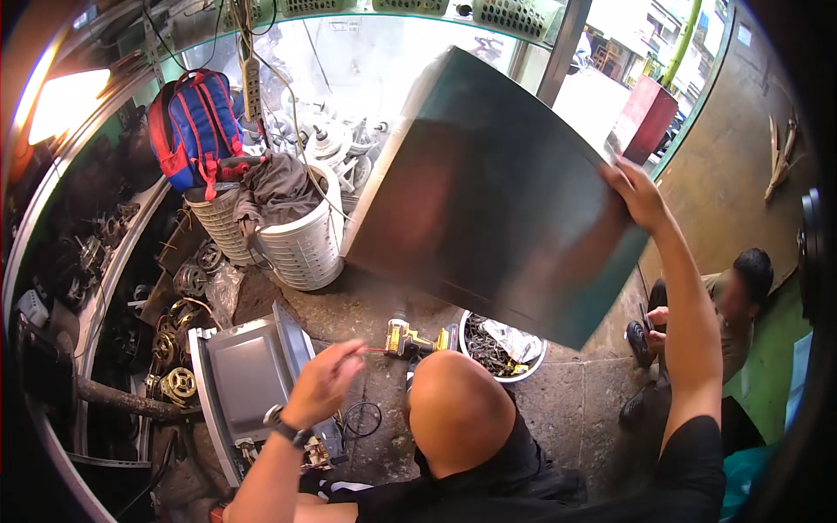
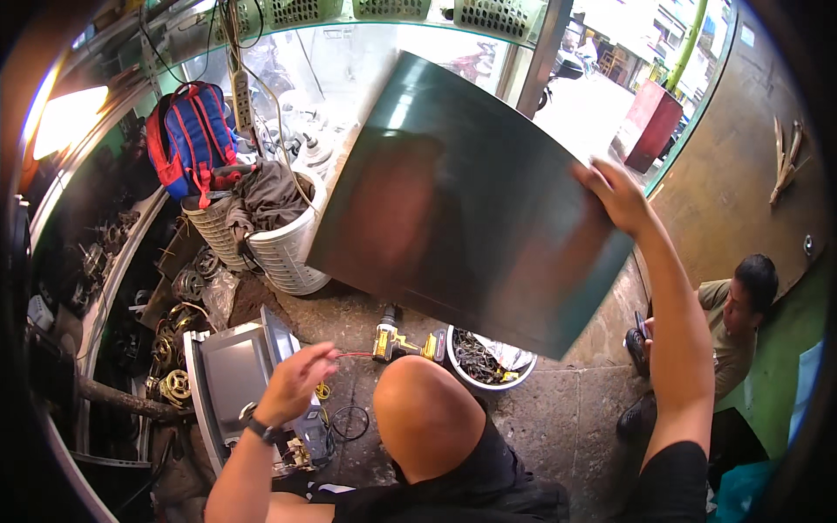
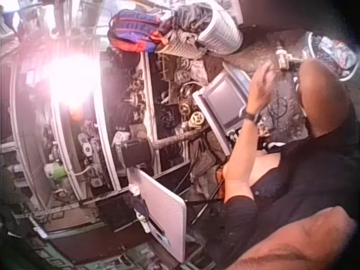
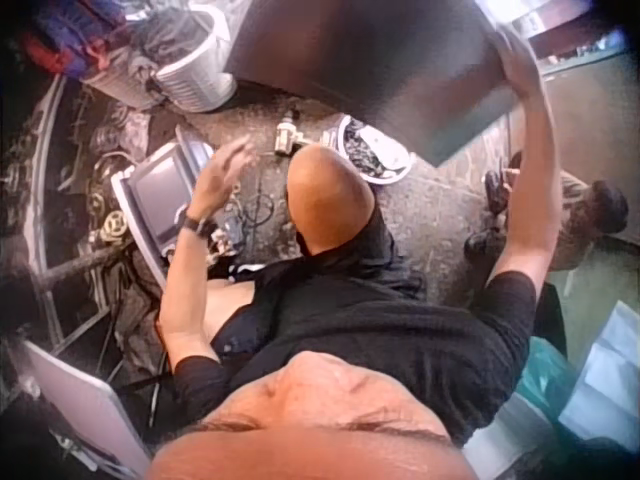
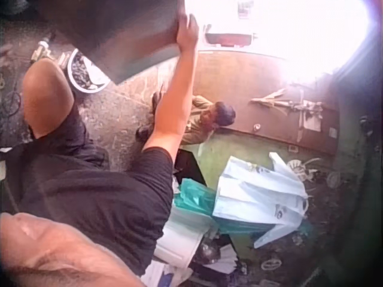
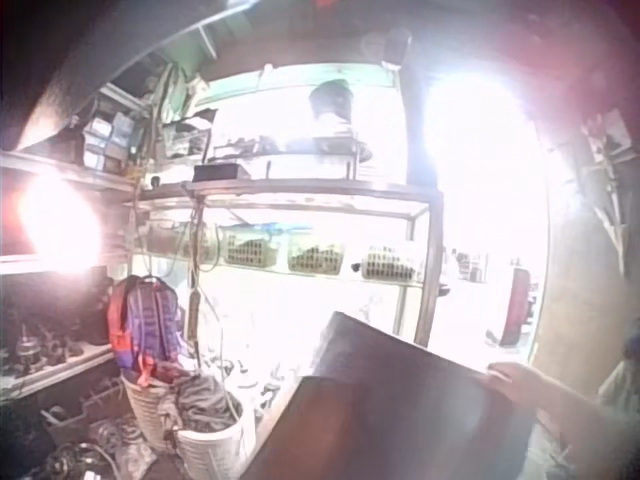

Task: The person unscrews and removes the outer metal cover of a microwave with a power drill and takes out the glass turntable plate. They then illuminate the microwave's interior with a phone flashlight, detach an internal sheet, and handle the exposed circuitry.

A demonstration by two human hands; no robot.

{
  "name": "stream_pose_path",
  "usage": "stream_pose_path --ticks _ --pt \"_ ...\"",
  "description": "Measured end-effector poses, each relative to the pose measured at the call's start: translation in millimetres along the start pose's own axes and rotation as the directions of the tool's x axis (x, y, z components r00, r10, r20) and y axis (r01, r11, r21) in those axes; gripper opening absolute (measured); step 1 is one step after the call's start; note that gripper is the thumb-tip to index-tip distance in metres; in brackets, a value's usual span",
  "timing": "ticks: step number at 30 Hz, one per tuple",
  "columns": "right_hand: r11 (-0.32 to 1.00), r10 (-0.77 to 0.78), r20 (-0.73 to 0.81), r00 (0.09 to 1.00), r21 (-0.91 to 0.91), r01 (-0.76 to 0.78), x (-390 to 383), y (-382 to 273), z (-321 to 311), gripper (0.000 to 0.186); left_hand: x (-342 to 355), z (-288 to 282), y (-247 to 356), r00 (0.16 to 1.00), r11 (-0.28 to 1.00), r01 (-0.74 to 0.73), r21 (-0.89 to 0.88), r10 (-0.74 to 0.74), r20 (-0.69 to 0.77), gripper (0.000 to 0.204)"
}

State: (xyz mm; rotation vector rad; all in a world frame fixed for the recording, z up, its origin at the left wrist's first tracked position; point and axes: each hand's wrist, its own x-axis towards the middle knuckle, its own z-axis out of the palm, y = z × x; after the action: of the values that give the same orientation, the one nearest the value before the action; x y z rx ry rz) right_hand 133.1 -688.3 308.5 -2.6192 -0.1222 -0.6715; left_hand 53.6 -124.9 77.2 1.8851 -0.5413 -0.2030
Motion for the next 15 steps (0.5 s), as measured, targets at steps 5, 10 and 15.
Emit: stream_pose_path --ticks 5,10,15 --pt "0.969 0.163 0.11 0.981 0.171 -0.18 -127.7 90.6 -21.8 0.042 -90.2 -73.5 -50.5 0.902 0.897 0.423 0.129 -0.403 -0.156 0.032" --pt "0.857 0.409 0.18 0.894 0.26 -0.444 -236.7 144.7 -18.6 0.035 -107.2 -94.8 -65.7 0.671 0.825 0.343 -0.449 -0.55 -0.497 0.025" --pt "0.805 0.55 0.434 0.714 -0.047 -0.592 -220.9 154.4 7.3 0.055 -152.9 -116.4 -90.6 0.664 0.8 0.6 -0.005 -0.502 -0.555 0.025"
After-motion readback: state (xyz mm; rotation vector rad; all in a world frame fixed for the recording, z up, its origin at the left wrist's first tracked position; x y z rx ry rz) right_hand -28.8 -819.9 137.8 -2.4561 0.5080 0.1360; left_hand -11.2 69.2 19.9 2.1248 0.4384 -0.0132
